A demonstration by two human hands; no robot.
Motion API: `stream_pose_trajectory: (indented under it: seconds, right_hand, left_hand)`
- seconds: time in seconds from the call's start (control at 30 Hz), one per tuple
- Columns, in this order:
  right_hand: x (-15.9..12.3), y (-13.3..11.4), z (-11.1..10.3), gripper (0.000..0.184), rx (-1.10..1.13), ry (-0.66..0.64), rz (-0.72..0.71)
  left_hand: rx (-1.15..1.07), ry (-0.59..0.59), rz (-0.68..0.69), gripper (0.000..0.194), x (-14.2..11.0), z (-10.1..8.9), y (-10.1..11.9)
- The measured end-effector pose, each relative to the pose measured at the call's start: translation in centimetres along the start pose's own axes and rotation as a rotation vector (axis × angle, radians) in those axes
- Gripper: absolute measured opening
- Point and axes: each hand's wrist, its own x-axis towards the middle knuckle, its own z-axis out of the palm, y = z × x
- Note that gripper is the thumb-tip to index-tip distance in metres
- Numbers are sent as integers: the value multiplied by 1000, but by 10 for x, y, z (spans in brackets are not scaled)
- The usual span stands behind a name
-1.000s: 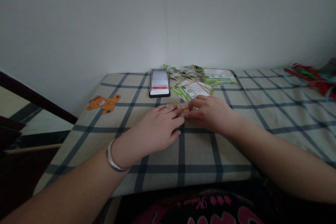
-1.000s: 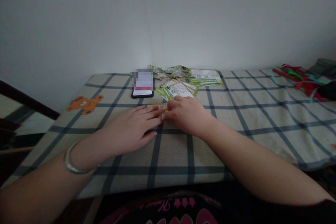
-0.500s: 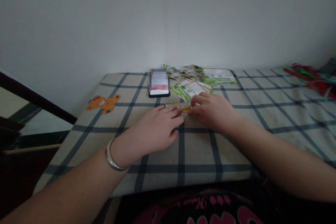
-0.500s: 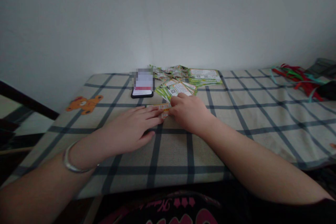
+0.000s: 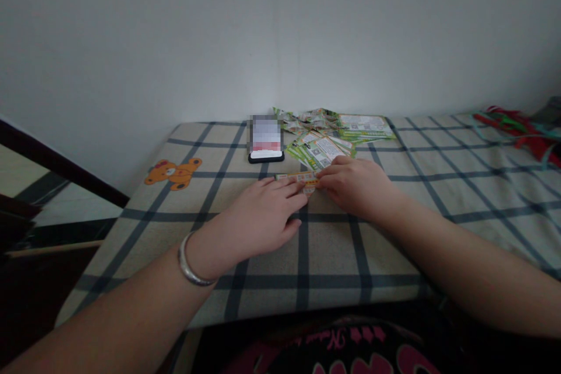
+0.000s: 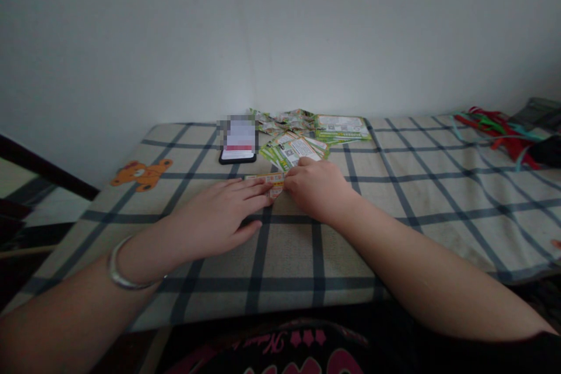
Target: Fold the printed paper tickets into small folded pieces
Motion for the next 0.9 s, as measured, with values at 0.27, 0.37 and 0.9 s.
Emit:
stream_pose_trajectory:
  seconds: [0.27, 0.37, 0.9]
  right_hand:
    - [-1, -5, -3, 20, -37, -7, 0]
    - [0, -6, -4, 21, -78, -9, 28]
    - [2, -8, -4, 21, -92, -27, 90]
  left_hand:
    - [-9, -26, 9, 41, 1, 0, -1]
    - [-17, -30, 12, 39, 1, -1, -2]
    - [1, -3, 30, 38, 1, 1, -3]
